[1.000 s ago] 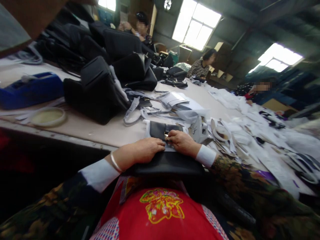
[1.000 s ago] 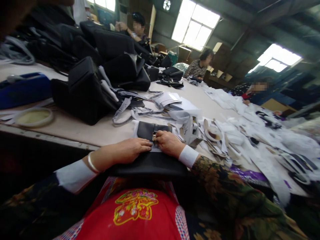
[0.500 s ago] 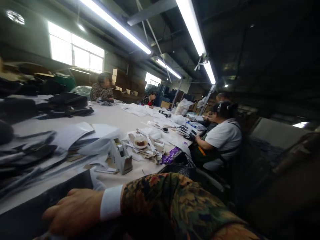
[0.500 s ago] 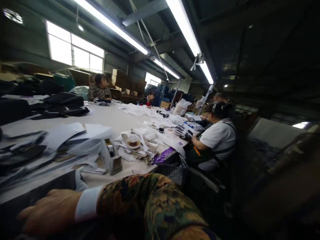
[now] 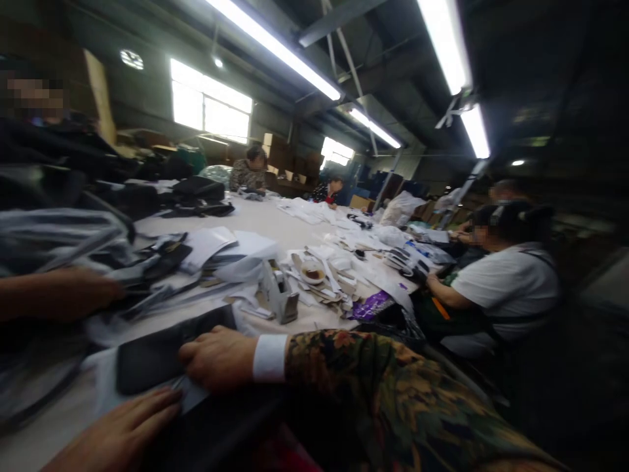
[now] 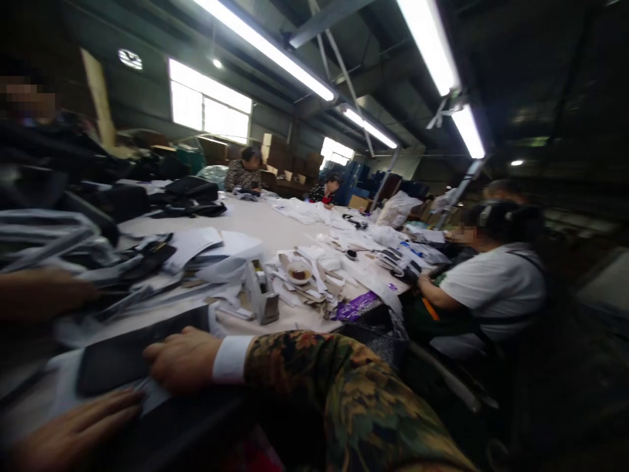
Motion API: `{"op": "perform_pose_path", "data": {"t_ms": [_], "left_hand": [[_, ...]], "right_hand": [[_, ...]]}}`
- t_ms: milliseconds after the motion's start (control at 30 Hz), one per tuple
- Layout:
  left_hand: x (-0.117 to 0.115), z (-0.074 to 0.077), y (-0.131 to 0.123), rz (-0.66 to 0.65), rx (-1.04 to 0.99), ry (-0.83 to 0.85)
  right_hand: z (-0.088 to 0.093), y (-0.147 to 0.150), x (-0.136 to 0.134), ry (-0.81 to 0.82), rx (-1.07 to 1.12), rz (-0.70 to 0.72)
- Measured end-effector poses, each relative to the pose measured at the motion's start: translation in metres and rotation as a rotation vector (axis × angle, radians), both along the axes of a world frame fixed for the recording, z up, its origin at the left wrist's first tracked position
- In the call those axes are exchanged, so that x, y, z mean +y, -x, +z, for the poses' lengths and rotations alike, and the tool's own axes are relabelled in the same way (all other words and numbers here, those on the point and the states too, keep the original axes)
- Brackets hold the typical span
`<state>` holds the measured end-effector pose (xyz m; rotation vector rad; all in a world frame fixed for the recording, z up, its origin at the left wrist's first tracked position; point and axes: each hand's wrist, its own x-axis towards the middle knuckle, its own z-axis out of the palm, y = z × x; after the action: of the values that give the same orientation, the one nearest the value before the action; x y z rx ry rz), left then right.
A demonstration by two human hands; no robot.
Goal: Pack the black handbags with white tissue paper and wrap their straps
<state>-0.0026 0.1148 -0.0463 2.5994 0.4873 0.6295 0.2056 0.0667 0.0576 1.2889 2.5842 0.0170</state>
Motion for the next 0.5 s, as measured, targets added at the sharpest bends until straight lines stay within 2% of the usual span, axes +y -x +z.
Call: {"op": "perform_pose_path", "data": {"t_ms": [33, 100, 200, 267, 333, 500], "left_hand": [[-0.011, 0.010, 0.016, -0.015, 0.020, -0.048], [-0.032, 0.037, 0.028, -0.019, 0.129, -0.081], [-0.045, 0.068, 0.019, -0.043, 0.167, -0.080], [-0.045, 0.075, 0.014, -0.068, 0.191, -0.090], [-0.045, 0.076, 0.016, -0.085, 0.204, -0.112], [-0.051, 0.076, 0.022, -0.085, 0.220, -0.148]], "right_hand": [[0.000, 0.000, -0.004, -0.025, 0.017, -0.020], [-0.003, -0.001, -0.009, -0.040, 0.067, -0.033], [-0.015, -0.005, -0.009, -0.015, 0.177, 0.041], [-0.022, -0.009, -0.007, 0.001, 0.297, 0.020], [-0.025, -0.012, -0.006, 0.026, 0.386, 0.006], [-0.021, -0.016, -0.007, 0.081, 0.496, -0.033]]}}
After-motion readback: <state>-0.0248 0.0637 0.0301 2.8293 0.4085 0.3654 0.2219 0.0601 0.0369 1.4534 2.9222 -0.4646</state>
